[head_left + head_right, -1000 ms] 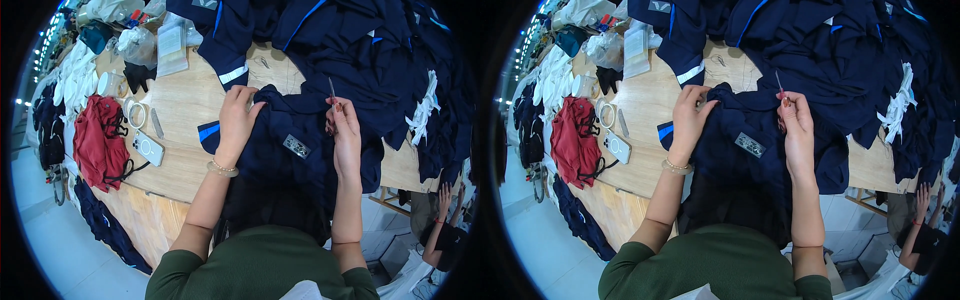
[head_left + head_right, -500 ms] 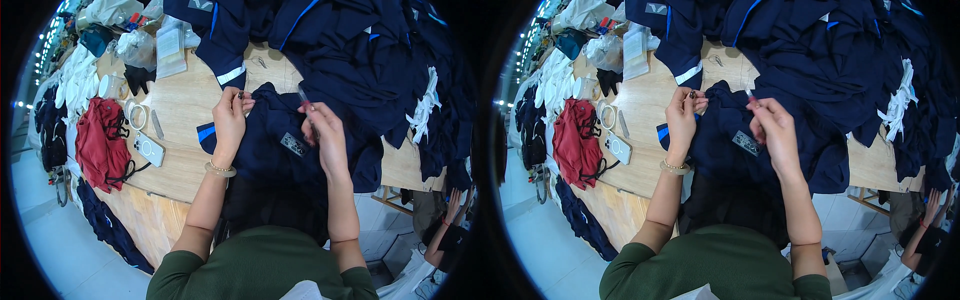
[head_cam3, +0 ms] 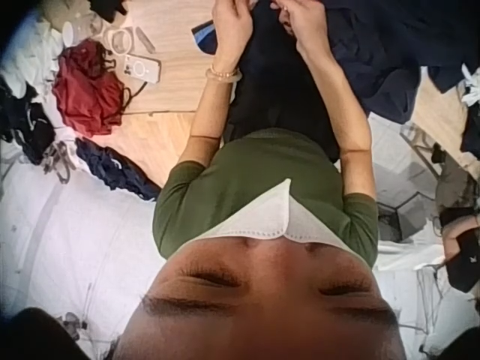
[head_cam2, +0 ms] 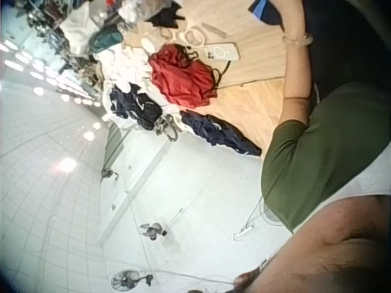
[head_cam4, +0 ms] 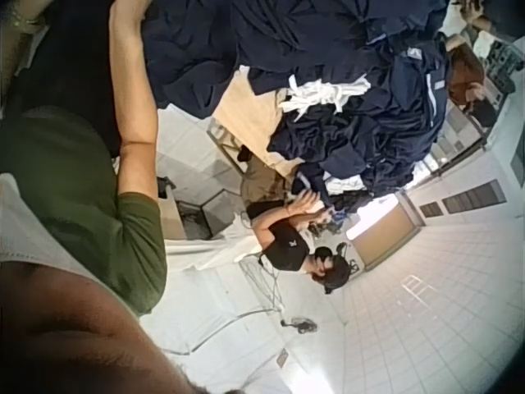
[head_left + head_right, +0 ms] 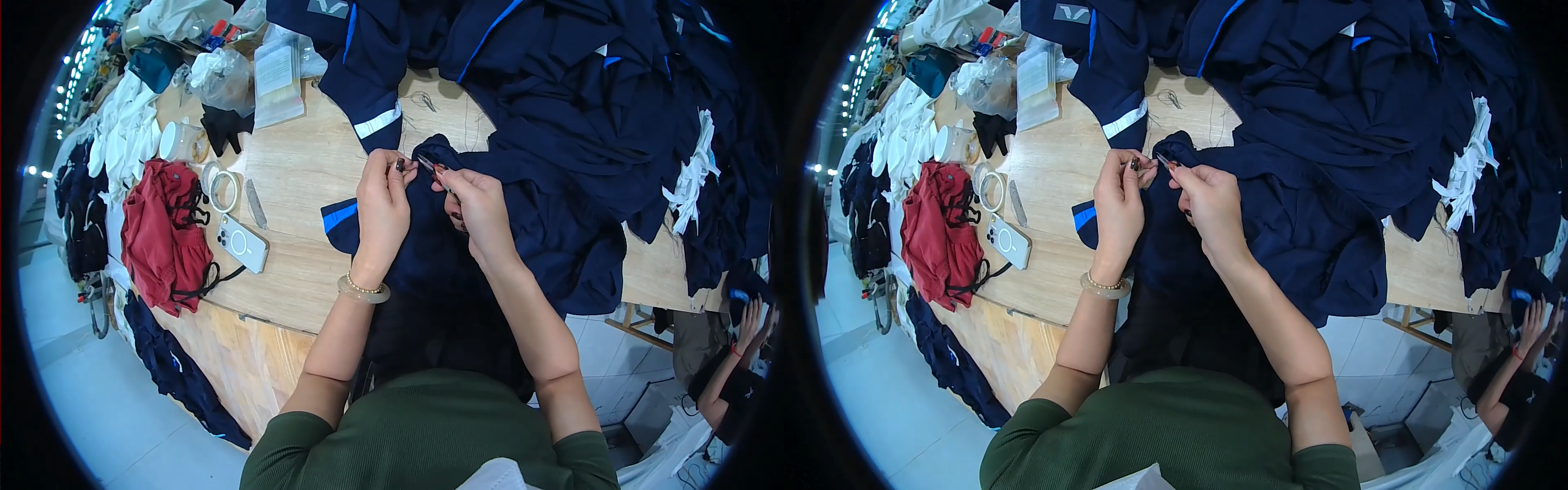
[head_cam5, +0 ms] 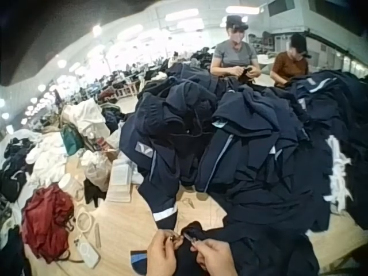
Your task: Trimming excess threads from dark blue garments using small snips in a factory setting.
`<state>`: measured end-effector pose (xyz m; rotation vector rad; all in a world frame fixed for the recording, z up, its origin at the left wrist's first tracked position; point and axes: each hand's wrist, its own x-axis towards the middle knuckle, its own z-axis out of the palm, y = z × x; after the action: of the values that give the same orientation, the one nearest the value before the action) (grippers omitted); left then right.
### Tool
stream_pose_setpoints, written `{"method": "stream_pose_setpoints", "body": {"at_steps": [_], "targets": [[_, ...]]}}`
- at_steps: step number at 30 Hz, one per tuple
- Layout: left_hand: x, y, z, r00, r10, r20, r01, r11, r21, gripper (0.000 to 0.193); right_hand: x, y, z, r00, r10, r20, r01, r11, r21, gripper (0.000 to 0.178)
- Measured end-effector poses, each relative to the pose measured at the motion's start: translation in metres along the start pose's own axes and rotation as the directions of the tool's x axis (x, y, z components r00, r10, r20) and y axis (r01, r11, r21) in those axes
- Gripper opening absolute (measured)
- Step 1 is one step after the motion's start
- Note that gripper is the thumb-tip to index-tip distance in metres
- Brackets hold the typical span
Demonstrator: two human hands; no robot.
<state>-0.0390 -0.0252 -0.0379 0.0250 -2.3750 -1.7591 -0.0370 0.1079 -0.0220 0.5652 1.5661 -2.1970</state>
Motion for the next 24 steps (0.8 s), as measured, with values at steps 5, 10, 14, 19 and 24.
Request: {"method": "stream_pose_setpoints", "body": {"at_steps": [5, 10, 14, 19, 24], "targets": [[0.0, -0.002, -0.001, 1.0, 0.004, 0.017, -0.004, 1.0, 0.004, 0.01, 0.004, 0.003, 0.005, 1.0, -0.009, -0.029, 0.009, 1.0, -0.015, 0.023], [-0.002, -0.004, -0.001, 0.998, -0.07, 0.008, 0.07, 0.986, -0.148, 0.01, 0.001, 0.004, -0.002, 0.999, -0.036, 0.003, 0.036, 0.996, 0.088, 0.023], [0.0, -0.005, -0.004, 0.987, -0.147, -0.059, 0.118, 0.929, -0.351, 0.01, -0.003, 0.004, -0.007, 1.0, -0.005, 0.027, 0.002, 0.996, 0.087, 0.023], [0.007, -0.002, -0.012, 0.966, -0.2, -0.162, 0.088, 0.848, -0.523, 0.009, -0.009, -0.007, -0.01, 0.996, -0.058, 0.069, 0.046, 0.986, 0.163, 0.023], [0.017, -0.014, -0.03, 0.919, -0.134, -0.37, 0.0, 0.94, -0.341, 0.012, -0.016, -0.03, -0.027, 0.948, -0.312, -0.059, 0.314, 0.894, 0.319, 0.03]]}}
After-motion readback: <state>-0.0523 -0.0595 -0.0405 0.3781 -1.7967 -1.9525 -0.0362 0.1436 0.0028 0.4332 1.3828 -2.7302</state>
